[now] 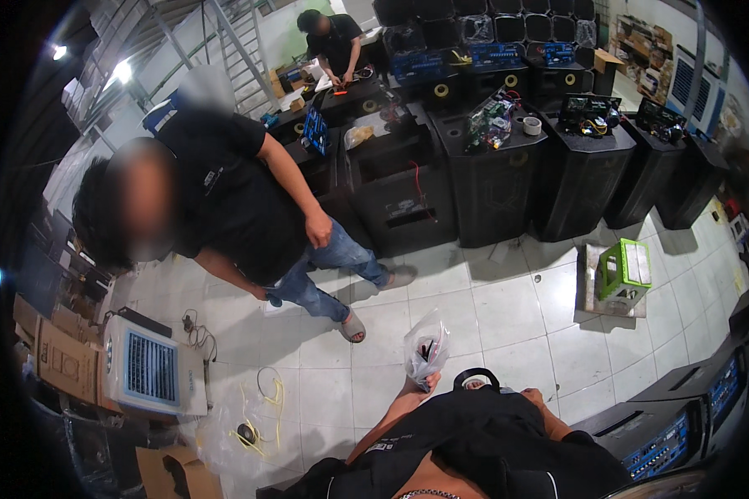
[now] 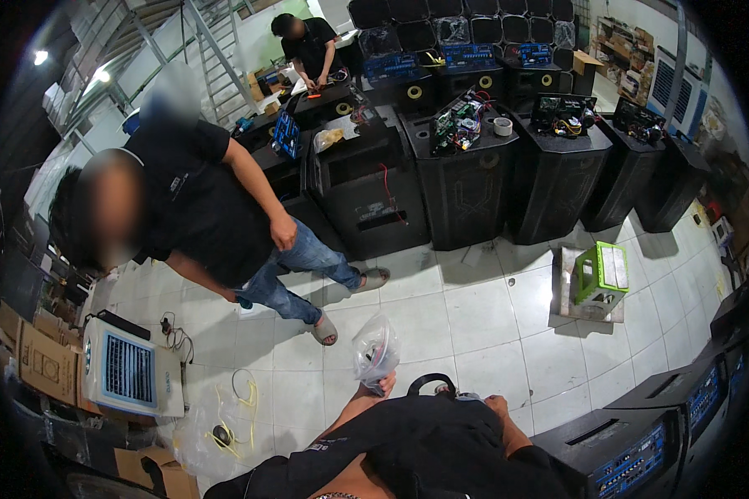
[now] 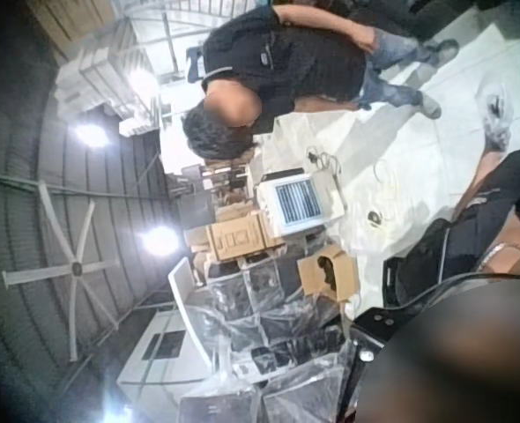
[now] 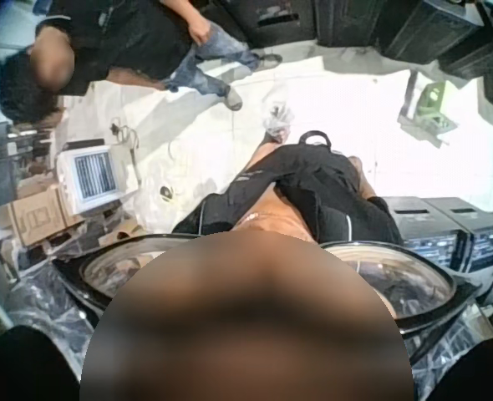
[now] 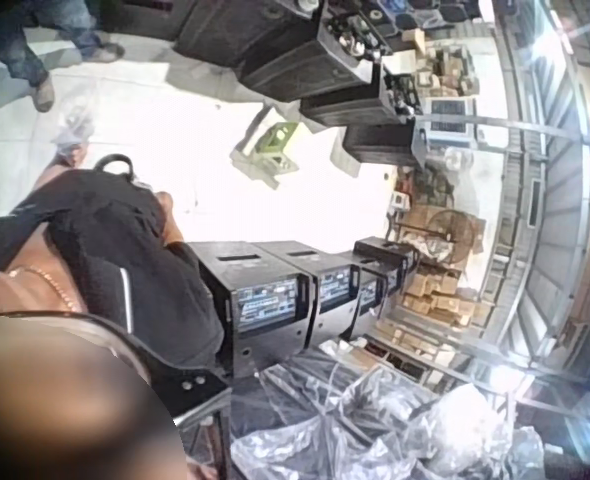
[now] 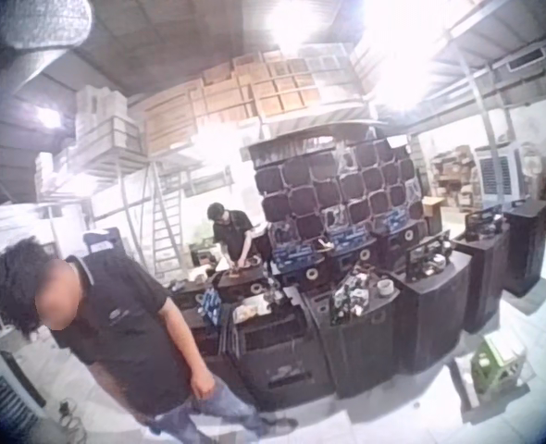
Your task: The person assembles electronic components into a large black speaker cabinet. They insert small black parts from a plastic bag into the blue control panel, connect wires, and use a power drill to secure components. Other workers are visible in the background performing similar assembly tasks.
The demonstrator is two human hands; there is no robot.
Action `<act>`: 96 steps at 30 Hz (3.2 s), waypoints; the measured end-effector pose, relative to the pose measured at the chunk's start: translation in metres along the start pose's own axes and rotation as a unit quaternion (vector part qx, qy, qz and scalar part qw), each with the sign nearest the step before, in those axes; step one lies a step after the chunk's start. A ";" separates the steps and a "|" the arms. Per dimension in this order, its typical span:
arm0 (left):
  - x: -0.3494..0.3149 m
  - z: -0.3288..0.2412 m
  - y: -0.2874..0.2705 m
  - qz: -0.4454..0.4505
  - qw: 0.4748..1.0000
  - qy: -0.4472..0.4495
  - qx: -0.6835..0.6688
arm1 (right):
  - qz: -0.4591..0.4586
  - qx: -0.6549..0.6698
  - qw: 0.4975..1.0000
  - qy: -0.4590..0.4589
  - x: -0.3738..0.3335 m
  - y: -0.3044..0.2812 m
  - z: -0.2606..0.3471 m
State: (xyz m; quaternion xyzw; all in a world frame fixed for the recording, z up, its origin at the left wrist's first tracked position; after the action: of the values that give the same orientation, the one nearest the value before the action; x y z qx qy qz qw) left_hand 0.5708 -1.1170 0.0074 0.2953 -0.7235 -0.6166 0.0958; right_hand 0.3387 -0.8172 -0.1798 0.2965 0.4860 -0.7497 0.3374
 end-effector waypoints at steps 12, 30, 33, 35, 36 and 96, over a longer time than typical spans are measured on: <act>0.002 0.012 0.002 -0.002 1.000 -0.007 0.003 | 0.025 0.029 0.999 0.011 -0.006 -0.006 0.002; 0.003 0.010 0.005 0.002 1.000 -0.010 0.000 | 0.025 0.025 0.999 -0.029 0.002 -0.003 -0.004; 0.009 0.008 0.010 0.007 1.000 -0.014 0.005 | 0.030 0.031 0.999 -0.028 0.003 -0.001 -0.005; 0.011 0.009 0.013 0.011 1.000 -0.017 0.008 | 0.032 0.036 0.998 -0.031 0.004 -0.001 -0.007; 0.012 0.008 0.014 0.012 1.000 -0.017 0.011 | 0.034 0.040 0.998 -0.032 0.006 0.000 -0.007; 0.190 0.215 0.088 0.133 0.930 -0.318 0.130 | -0.100 0.068 0.977 0.175 0.023 -0.024 -0.215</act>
State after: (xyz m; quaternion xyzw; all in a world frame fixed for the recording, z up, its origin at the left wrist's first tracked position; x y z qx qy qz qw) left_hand 0.2819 -1.0346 0.0008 -0.0054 -0.8227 -0.5600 -0.0977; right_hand 0.3315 -0.6157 -0.2603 0.3948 0.5129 -0.7475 0.1493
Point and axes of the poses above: each hand's wrist, its own x-axis towards the middle knuckle, its own y-axis out of the palm, z = x × y, the point moved 4 cm from there along x, towards the middle knuckle, and after that the axes turned 9 degrees about y, right-handed, at the moved point
